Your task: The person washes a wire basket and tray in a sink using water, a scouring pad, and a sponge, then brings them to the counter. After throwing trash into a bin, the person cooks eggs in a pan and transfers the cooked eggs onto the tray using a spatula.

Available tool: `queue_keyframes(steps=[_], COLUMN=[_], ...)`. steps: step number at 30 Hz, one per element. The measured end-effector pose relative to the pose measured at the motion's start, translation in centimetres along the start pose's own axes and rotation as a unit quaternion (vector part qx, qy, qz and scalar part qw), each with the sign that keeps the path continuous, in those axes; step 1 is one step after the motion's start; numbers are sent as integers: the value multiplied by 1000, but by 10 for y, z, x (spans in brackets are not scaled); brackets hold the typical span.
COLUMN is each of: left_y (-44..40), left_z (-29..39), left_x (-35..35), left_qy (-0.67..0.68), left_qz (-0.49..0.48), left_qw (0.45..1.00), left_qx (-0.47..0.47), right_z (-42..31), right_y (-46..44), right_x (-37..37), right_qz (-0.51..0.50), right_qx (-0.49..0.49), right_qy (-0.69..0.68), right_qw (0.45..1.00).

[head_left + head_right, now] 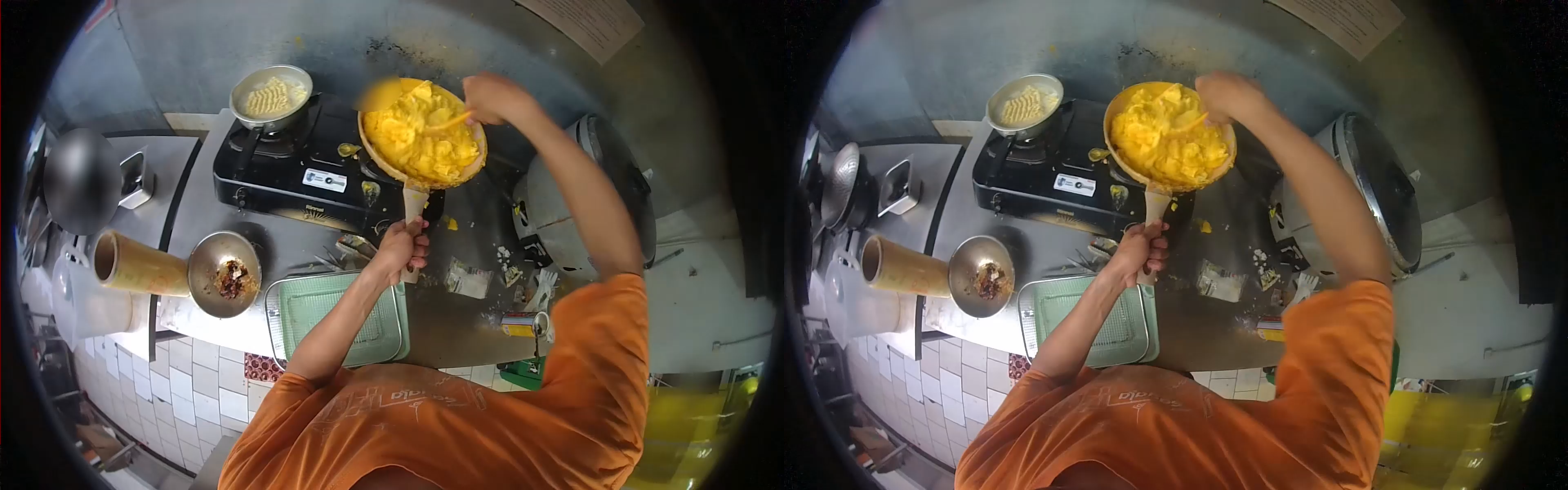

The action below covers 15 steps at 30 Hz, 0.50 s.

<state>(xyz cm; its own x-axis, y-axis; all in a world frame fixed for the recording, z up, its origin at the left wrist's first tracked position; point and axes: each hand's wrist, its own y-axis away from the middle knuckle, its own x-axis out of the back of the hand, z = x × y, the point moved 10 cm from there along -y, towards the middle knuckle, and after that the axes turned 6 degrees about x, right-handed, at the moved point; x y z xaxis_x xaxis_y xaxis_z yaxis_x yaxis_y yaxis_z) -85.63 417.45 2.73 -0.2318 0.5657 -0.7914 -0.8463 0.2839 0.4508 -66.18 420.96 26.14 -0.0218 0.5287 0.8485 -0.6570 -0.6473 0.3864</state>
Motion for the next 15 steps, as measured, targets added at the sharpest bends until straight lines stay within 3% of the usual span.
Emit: queue_keyframes(steps=[3, 5, 6, 10, 13, 15], left_y=[-5, -2, -3, -3, 2, 0], left_z=[-3, -6, -7, -4, -2, -1], left_x=[2, 0, 4, 1, -2, -2], left_qy=[9, 4, -25, -24, -37, -21], left_qz=[-20, -10, 18, 30, 33, 15], left_qw=[1000, 1000, 1000, 999, 999, 1000], left_qx=[4, 5, -2, -4, 1, -4], right_z=[-15, -21, -15, 23, 11, 3], right_y=[36, 0, -31, -25, 35, 71], right_x=[-9, -72, -97, -52, -5, 0], right_qz=[-13, -15, 38, 148, 119, 114], right_qx=[22, 25, 10, -17, 39, 17], right_qy=[24, 65, 65, 4, -23, -22], right_qw=[999, 997, 997, 989, 992, 993])
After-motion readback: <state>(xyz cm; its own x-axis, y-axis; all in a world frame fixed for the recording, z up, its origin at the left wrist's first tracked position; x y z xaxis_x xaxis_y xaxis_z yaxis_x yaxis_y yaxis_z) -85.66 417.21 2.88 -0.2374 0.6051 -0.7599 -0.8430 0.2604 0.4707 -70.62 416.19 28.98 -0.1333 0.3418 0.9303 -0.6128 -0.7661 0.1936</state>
